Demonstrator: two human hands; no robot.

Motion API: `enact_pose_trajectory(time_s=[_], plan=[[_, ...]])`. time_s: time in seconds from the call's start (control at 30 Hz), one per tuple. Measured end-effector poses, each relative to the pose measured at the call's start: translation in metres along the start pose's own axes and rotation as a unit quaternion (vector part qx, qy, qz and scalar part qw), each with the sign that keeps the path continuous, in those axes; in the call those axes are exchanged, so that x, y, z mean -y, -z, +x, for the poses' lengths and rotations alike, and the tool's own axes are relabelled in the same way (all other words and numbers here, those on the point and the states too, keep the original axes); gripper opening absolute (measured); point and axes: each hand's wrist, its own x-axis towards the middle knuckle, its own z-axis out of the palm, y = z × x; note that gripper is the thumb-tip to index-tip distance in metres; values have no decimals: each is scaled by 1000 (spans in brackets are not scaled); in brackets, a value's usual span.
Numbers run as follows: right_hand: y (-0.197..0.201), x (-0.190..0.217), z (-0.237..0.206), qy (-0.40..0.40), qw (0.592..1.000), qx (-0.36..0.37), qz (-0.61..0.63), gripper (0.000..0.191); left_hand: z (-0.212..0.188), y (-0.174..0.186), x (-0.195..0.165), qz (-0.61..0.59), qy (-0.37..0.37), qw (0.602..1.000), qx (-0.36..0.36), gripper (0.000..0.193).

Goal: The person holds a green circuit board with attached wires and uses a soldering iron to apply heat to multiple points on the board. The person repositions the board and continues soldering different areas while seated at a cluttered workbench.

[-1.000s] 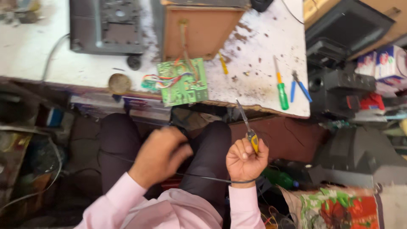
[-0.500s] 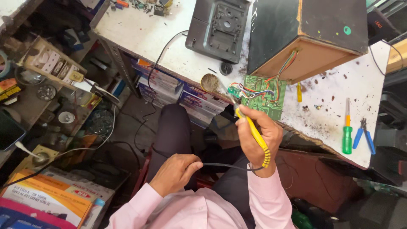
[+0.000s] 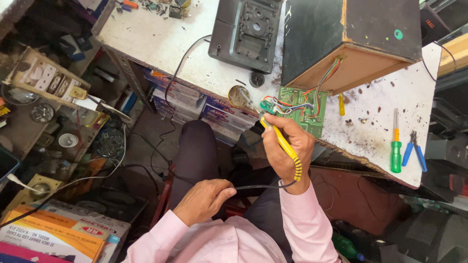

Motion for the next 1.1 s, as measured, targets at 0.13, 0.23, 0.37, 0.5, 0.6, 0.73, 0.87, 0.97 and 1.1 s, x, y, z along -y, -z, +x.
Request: enact_pose_trajectory(time_s=[0.13,0.23,0.37,0.5,0.6,0.73,0.87,0.97,1.1], plan=[[7,-11,-7,-2,1000,6,28,21,1,-7,-5,-88,55,995,-2,32],[34,-32,-28,-72,986,-15,152,21,17,-24,-12,-243,94,965,-42,28],[87,-70,-63,-129,892,-124,415,23,57,-54,-29,-342,101,933,-54,38],[135,-96,-95,-144,855,-233,441,23,110,-89,-57,-515,114,848,-42,47],[154,-103,-116,-132,895,-240,353,24,150,-111,-79,-609,128,780,-63,42],[161,-111,-128,-139,922,-227,281,21,183,-126,-94,-645,136,742,-126,31],[163,-121,-126,-121,932,-217,264,20,191,-137,-97,-615,133,753,-193,22],[163,-123,-126,-127,941,-203,237,20,191,-145,-95,-617,84,755,-205,15],[161,-120,-131,-137,962,-187,147,22,190,-161,-92,-617,33,754,-224,11]])
